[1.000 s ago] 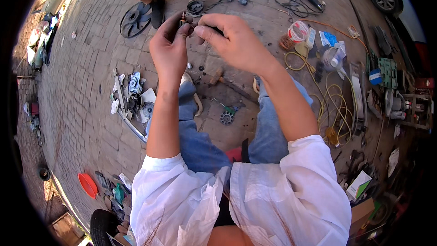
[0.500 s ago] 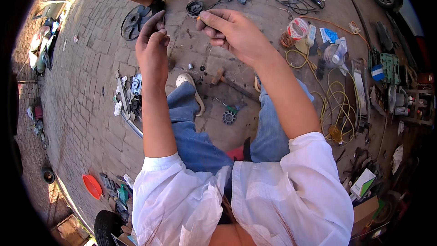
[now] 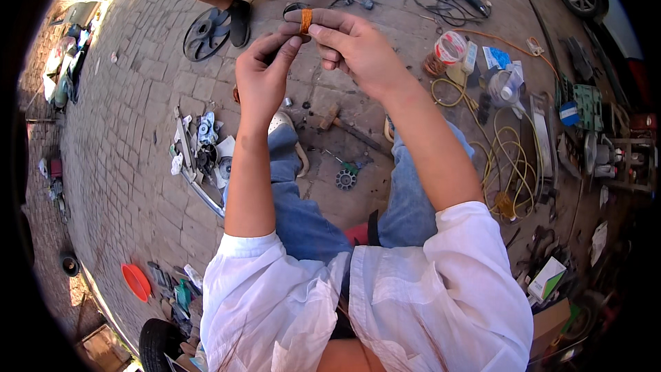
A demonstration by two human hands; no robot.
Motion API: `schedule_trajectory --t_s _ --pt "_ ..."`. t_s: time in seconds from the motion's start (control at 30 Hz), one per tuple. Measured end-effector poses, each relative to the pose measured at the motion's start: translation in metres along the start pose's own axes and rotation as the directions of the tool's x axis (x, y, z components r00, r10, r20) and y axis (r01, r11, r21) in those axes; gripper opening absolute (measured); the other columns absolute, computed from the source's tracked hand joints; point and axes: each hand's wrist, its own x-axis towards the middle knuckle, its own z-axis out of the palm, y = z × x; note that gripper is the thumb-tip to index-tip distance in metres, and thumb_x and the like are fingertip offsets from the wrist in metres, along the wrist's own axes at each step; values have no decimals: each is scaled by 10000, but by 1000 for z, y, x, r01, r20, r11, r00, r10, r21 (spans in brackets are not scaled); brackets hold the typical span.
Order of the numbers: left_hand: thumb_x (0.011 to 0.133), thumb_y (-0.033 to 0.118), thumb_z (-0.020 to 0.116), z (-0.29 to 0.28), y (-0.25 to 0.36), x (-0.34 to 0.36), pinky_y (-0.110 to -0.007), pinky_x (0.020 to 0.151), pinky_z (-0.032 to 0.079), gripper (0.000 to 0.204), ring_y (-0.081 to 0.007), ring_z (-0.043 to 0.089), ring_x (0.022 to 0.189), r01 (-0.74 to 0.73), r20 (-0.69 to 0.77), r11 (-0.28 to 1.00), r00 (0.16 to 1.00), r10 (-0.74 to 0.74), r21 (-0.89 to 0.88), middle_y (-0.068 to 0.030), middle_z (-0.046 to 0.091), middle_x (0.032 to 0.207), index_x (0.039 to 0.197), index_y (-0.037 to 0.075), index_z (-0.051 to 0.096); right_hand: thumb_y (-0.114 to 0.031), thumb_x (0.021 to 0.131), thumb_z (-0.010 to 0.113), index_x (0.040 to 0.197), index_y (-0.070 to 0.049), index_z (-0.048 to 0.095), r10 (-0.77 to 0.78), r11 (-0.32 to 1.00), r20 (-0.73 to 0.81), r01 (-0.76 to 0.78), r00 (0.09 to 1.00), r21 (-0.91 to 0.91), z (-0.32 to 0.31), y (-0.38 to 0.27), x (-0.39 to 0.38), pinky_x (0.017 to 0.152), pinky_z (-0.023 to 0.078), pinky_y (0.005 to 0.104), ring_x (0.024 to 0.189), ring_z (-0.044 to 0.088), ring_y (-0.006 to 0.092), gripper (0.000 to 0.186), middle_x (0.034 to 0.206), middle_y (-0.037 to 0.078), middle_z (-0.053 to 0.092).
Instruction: The person sits on a paved outdoor surface and works on a small mechanical component, likely a spark plug. They use a screwdriver to adjust internal parts and repeatedly wrap an orange insulating material around the component's base.
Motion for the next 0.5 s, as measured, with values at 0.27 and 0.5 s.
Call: schedule_trajectory --t_s 0.27,0.5 --pt "857 134 676 0 1 -2 -245 683 455 213 -86 558 751 274 17 941 961 -276 -199 -42 671 797 956 -53 694 -47 933 512 1238 -21 584 -161 876 -50 119 986 -468 15 9 -1 665 504 226 730 597 81 315 1098 53 680" --pt "847 82 492 -2 8 -2 -203 547 273 304 -50 364 614 409 164 821 912 -375 -399 45 455 713 1061 -58 656 -6 860 571 1199 -9 605 -405 644 10 293 914 -706 14 25 5 825 517 294 983 666 215 341 1095 134 679"
